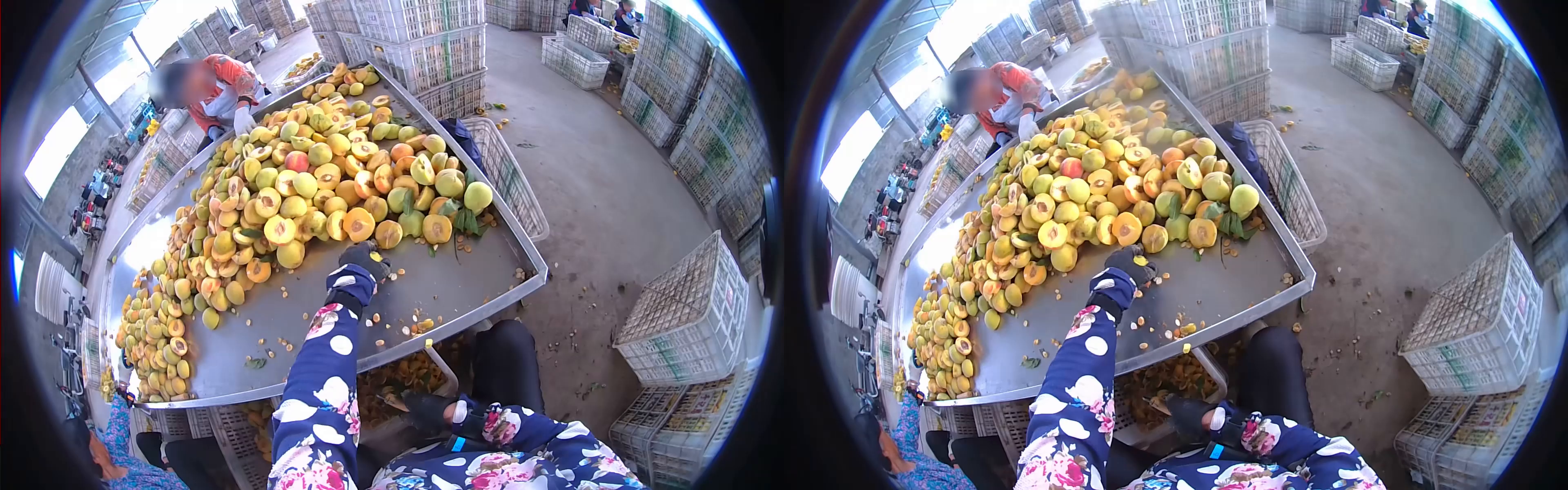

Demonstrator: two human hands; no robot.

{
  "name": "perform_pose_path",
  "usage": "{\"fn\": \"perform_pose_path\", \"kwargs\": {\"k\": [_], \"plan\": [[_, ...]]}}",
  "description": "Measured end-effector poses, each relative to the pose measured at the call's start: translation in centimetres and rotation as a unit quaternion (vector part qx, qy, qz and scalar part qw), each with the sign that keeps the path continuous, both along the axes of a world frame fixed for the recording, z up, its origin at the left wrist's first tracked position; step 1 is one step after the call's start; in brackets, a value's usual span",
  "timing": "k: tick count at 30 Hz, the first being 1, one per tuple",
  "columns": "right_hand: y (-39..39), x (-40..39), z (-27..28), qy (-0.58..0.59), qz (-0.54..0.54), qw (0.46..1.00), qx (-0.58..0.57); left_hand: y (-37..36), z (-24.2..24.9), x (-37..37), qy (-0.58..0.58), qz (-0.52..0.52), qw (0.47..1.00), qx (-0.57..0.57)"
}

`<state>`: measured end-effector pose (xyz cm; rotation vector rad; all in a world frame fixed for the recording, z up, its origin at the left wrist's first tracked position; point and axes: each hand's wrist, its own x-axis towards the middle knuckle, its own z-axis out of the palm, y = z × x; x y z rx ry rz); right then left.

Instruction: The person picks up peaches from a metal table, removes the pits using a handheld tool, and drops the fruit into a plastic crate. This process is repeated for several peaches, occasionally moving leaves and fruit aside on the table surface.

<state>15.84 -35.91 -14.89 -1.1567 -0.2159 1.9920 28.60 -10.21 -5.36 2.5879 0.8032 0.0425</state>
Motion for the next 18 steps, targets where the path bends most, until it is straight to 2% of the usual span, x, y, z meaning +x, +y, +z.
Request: {"fn": "perform_pose_path", "kwargs": {"k": [1,2,3,4,5,6,7,9,11,13,14,16,18], "plan": [[0.0,0.0,-0.3,0.089,-0.022,0.996,-0.019,0.2,0.7,-0.6,-0.003,0.032,0.991,-0.126],[0.0,0.0,-0.6,0.175,-0.041,0.983,-0.045,0.6,0.5,-1.4,-0.089,0.062,0.941,-0.321],[0.1,-0.1,-0.4,0.152,-0.033,0.988,-0.021,1.4,0.4,-2.5,-0.172,0.091,0.845,-0.498],[0.3,0.1,0.8,0.071,-0.018,0.996,0.045,2.2,1.5,-4.1,-0.206,0.058,0.702,-0.679],[0.4,0.2,2.0,-0.018,-0.005,0.995,0.103,2.2,2.3,-6.6,-0.225,0.012,0.571,-0.789],[-0.1,1.0,5.4,-0.164,0.013,0.966,0.201,1.1,4.5,-8.7,-0.24,-0.013,0.498,-0.833],[-0.3,0.9,6.1,-0.193,-0.023,0.944,0.268,-0.4,6.7,-10.6,-0.249,-0.024,0.491,-0.835],[-0.6,0.6,7.6,-0.258,-0.099,0.878,0.391,-2.5,8.5,-14.1,-0.306,0.026,0.463,-0.831],[-0.4,1.4,10.4,-0.237,-0.085,0.909,0.332,-4.0,9.2,-16.6,-0.329,0.097,0.525,-0.779],[0.1,1.6,13.9,-0.371,-0.067,0.861,0.342,-6.1,10.0,-18.6,-0.374,0.17,0.422,-0.808],[0.3,1.4,14.9,-0.437,-0.059,0.829,0.344,-6.5,9.2,-19.4,-0.396,0.162,0.419,-0.801],[0.3,0.6,15.4,-0.473,-0.095,0.794,0.371,-7.7,8.3,-20.9,-0.436,0.148,0.394,-0.796],[0.9,-0.5,14.9,-0.507,-0.134,0.744,0.415,-8.2,6.7,-22.2,-0.46,0.093,0.427,-0.773]]}}
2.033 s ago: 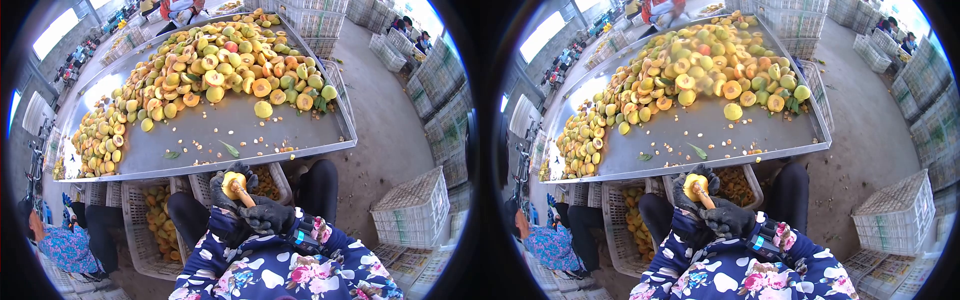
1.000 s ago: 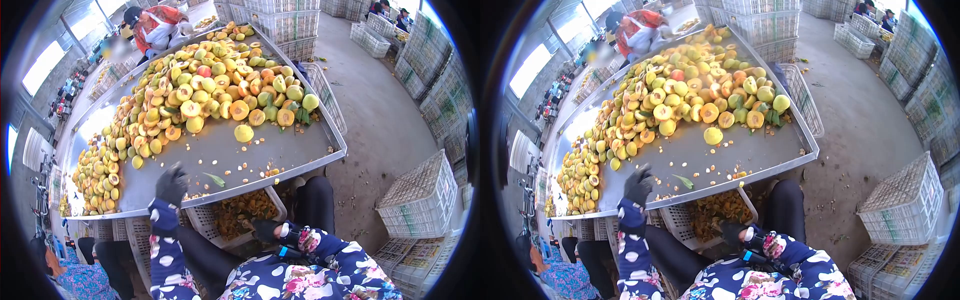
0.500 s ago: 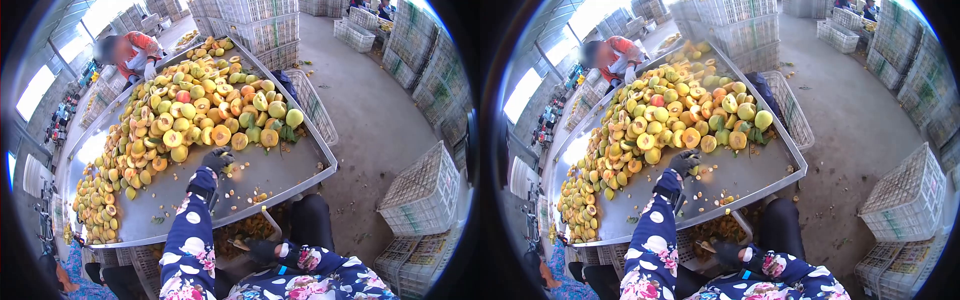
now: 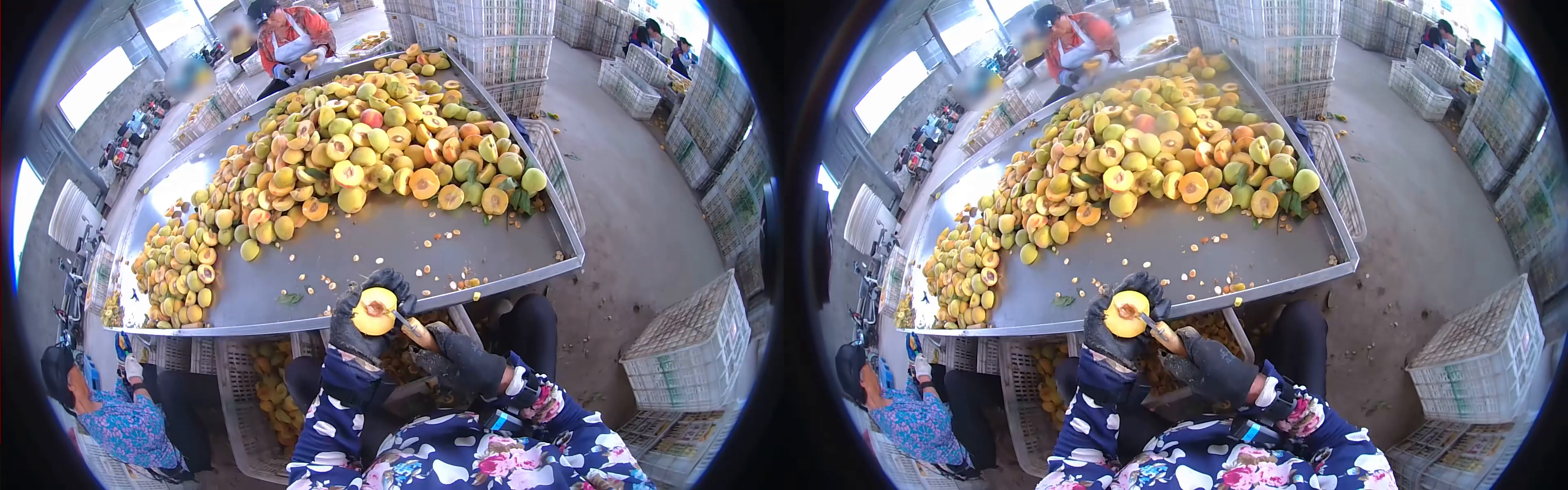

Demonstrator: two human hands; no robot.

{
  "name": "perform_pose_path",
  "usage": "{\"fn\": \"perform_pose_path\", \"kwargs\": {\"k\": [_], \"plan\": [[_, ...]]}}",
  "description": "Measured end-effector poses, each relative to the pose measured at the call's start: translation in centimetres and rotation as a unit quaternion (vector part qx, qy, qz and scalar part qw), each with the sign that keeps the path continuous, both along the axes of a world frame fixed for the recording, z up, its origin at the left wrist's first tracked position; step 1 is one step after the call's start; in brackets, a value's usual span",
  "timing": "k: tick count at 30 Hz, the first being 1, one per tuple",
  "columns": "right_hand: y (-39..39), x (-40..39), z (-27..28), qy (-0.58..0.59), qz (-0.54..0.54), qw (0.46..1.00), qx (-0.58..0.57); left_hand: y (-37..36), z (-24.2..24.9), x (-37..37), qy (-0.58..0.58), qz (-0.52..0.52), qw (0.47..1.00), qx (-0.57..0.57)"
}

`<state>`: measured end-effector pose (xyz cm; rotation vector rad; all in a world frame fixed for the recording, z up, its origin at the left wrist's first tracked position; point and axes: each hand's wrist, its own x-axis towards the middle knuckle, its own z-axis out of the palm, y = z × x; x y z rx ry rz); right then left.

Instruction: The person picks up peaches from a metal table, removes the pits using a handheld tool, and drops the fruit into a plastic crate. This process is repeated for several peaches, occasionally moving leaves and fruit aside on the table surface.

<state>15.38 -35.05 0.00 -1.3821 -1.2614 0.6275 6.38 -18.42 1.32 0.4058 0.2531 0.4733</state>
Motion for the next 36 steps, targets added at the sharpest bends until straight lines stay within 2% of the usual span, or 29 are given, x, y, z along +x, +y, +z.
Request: {"fn": "perform_pose_path", "kwargs": {"k": [1,2,3,6,9,12,15,18,21,24,26,28,30,31,34,36], "plan": [[-0.1,-0.5,-0.2,0.015,0.001,1.0,-0.007,-0.2,-0.7,-0.3,-0.018,0.001,0.999,0.032],[-0.3,-0.9,0.0,0.03,0.002,0.999,-0.014,-0.4,-1.3,-0.6,0.02,0.031,0.997,0.064],[-0.3,-1.2,0.3,0.045,0.002,0.999,-0.022,-0.8,-1.4,-0.8,0.01,0.035,0.998,0.056],[-0.3,-1.9,0.4,-0.043,-0.015,0.997,-0.06,-2.1,-1.3,-1.4,-0.004,0.06,0.997,0.044],[-0.6,-2.3,2.0,-0.114,-0.001,0.981,-0.157,-2.9,-1.5,-1.9,-0.016,0.078,0.996,0.05],[-0.8,-2.8,0.0,-0.143,-0.004,0.986,-0.091,-4.0,-0.5,-2.3,0.016,0.091,0.996,0.005],[-0.5,-3.4,-1.7,-0.155,-0.007,0.986,-0.066,-4.6,-0.9,-2.7,-0.013,0.111,0.993,0.04],[-0.6,-3.9,1.0,-0.181,-0.007,0.971,-0.153,-5.3,-0.7,-2.6,-0.031,0.146,0.988,0.045],[-0.3,-4.3,1.5,-0.192,0.015,0.962,-0.195,-5.6,-1.9,-2.6,-0.013,0.2,0.972,0.119],[-0.2,-4.5,-0.8,-0.186,0.008,0.979,-0.077,-5.8,-1.5,-2.7,0.027,0.222,0.958,0.18],[-0.4,-4.4,-0.7,-0.297,0.024,0.955,-0.003,-5.3,-2.3,-2.6,0.002,0.222,0.959,0.176],[-0.5,-4.6,-0.8,-0.309,0.036,0.95,0.014,-5.2,-2.6,-2.9,0.008,0.218,0.951,0.218],[-0.3,-4.9,-1.4,-0.226,0.043,0.973,-0.025,-5.0,-3.2,-3.2,0.031,0.228,0.957,0.177],[-0.1,-5.0,-1.3,-0.23,0.049,0.969,-0.069,-4.9,-3.5,-3.2,0.043,0.233,0.959,0.156],[0.3,-5.0,-0.8,-0.221,0.059,0.957,-0.18,-5.1,-4.5,-3.6,0.042,0.252,0.95,0.18],[0.4,-5.1,0.2,-0.189,0.058,0.954,-0.228,-4.9,-5.6,-3.9,0.126,0.26,0.915,0.281]]}}
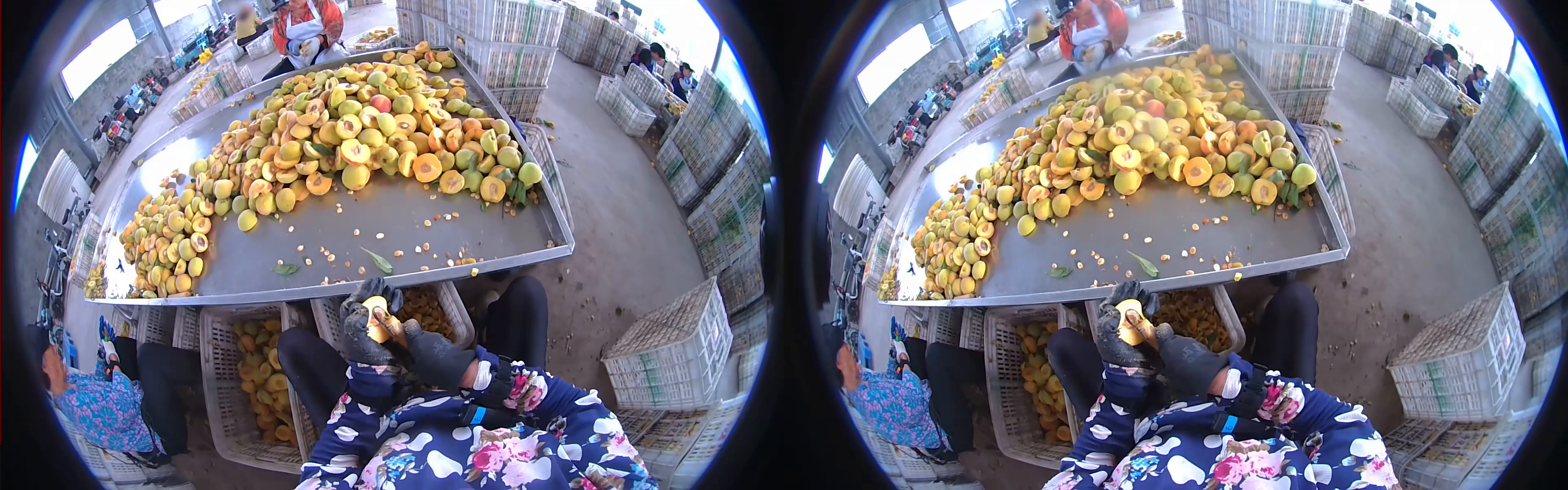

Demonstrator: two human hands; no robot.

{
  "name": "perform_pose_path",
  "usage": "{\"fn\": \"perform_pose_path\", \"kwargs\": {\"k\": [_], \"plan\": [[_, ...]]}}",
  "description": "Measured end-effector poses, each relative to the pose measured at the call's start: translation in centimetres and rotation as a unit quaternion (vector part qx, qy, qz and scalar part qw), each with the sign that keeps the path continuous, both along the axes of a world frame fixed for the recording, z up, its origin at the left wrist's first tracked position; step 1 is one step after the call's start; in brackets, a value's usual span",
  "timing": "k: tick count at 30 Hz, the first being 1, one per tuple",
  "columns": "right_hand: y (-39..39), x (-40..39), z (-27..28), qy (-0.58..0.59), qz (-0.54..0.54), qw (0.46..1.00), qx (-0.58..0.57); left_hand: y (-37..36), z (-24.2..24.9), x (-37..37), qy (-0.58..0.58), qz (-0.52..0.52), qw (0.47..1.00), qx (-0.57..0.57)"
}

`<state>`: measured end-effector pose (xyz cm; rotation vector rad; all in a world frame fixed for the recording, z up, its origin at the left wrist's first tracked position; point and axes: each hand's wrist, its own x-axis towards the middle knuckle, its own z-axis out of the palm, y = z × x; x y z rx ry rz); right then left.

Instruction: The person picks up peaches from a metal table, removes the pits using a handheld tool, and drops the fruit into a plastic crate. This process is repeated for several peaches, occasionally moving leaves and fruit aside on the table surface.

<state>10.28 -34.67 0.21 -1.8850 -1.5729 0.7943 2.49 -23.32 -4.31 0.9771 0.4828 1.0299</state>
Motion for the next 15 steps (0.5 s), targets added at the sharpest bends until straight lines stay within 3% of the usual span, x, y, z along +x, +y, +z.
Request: {"fn": "perform_pose_path", "kwargs": {"k": [3,9,12,15], "plan": [[0.0,-0.3,-0.6,0.029,0.011,0.995,0.09,0.2,0.2,-0.3,0.04,0.013,0.998,0.048],[0.6,0.4,0.4,0.118,0.017,0.992,0.029,0.8,2.6,-0.5,0.052,-0.068,0.995,0.06],[0.8,0.9,2.7,0.159,0.009,0.987,-0.032,0.7,4.7,-0.8,0.035,-0.139,0.99,-0.013],[1.1,0.9,1.9,0.038,0.053,0.997,-0.033,0.6,5.7,-0.8,-0.04,-0.17,0.97,-0.168]]}}
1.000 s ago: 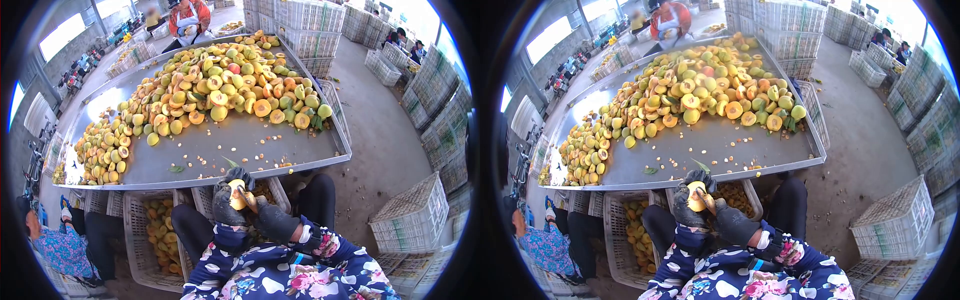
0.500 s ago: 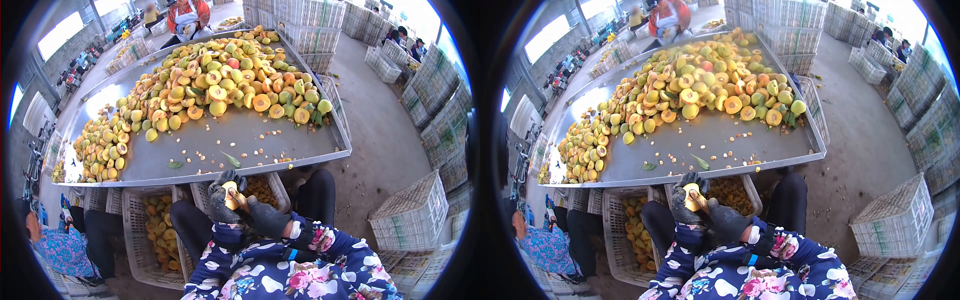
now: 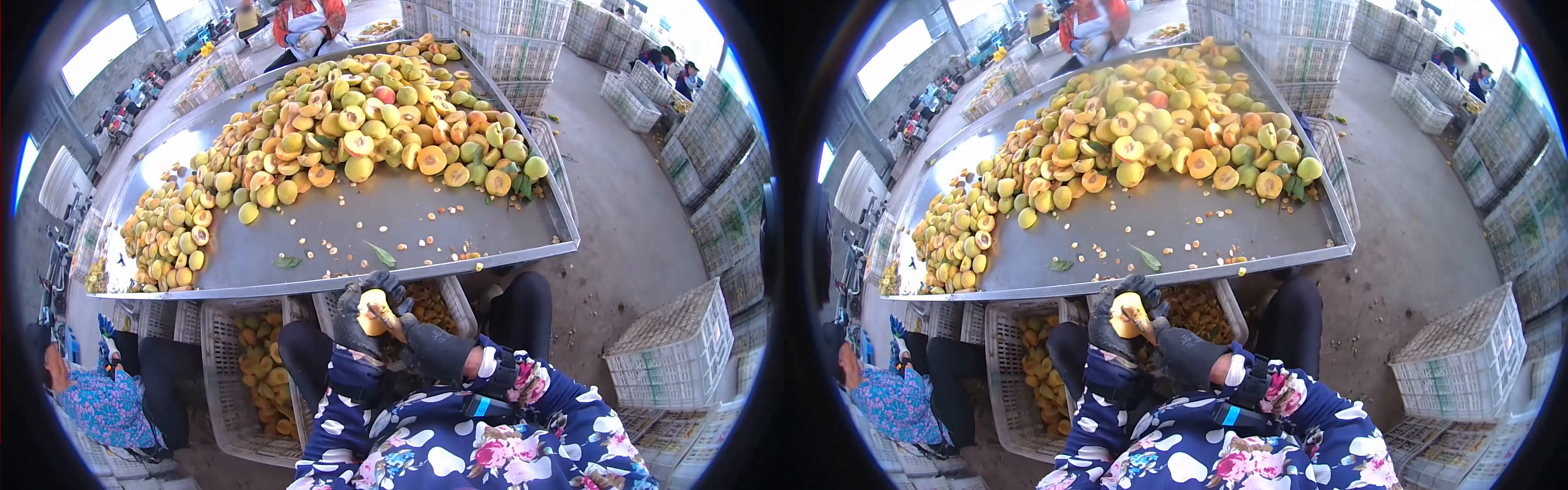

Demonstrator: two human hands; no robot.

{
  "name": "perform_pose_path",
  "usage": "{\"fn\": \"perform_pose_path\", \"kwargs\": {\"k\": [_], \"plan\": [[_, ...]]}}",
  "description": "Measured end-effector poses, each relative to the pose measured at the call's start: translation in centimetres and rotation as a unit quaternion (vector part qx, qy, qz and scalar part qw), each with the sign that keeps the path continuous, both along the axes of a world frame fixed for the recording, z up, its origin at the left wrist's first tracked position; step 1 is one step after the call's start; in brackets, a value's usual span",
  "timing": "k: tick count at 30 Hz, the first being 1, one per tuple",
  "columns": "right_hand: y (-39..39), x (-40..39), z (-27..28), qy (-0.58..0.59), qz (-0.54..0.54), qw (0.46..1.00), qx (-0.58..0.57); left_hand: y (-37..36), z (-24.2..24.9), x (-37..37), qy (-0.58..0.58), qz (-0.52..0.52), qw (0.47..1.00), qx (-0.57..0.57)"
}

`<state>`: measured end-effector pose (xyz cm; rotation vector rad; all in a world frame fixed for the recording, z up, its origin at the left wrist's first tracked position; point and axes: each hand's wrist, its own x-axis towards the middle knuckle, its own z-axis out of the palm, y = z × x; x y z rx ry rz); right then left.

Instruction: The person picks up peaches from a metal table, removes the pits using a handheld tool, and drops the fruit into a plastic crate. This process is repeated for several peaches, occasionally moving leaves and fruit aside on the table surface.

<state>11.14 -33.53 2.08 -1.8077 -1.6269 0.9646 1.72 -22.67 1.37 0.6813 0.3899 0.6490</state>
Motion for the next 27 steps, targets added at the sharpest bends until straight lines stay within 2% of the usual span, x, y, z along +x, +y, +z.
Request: {"fn": "perform_pose_path", "kwargs": {"k": [2,5,8,10,11,13,14,15,18,21,22,27], "plan": [[0.0,-0.2,-0.6,-0.02,0.008,1.0,0.007,1.0,-2.4,-0.6,-0.096,-0.061,0.981,-0.16],[0.2,-0.2,-1.9,0.001,0.013,1.0,-0.026,1.3,-2.3,-0.9,-0.006,-0.063,0.98,-0.187],[0.1,-0.3,-5.6,0.099,0.0,0.995,-0.019,2.6,-6.3,-1.9,-0.044,-0.138,0.986,-0.082],[0.1,0.2,-4.6,0.347,-0.06,0.926,-0.133,2.4,-5.5,-1.6,0.033,-0.113,0.993,-0.027],[0.1,1.0,-3.8,0.532,-0.11,0.801,-0.253,2.2,-5.1,-1.5,0.073,-0.1,0.992,0.0],[-0.2,1.0,-1.2,0.55,-0.11,0.775,-0.291,2.4,-5.3,-1.4,0.095,-0.109,0.989,0.032],[-0.3,0.6,-0.1,0.393,-0.063,0.892,-0.213,2.5,-5.6,-1.3,0.083,-0.119,0.989,0.034],[-0.3,0.5,0.3,0.217,-0.013,0.968,-0.125,2.6,-6.2,-1.3,0.057,-0.127,0.99,0.025],[-0.1,0.8,0.0,0.501,-0.03,0.843,-0.194,3.0,-8.1,-1.0,-0.062,-0.132,0.989,-0.036],[-0.1,0.7,1.8,0.657,-0.032,0.728,-0.194,2.9,-9.9,-0.5,-0.173,-0.113,0.974,-0.089],[0.0,0.5,1.4,0.671,-0.035,0.714,-0.195,2.9,-10.5,-0.2,-0.197,-0.104,0.97,-0.092],[-0.3,-1.0,-0.6,0.725,-0.067,0.661,-0.181,2.3,-12.0,0.9,-0.158,0.012,0.986,-0.05]]}}
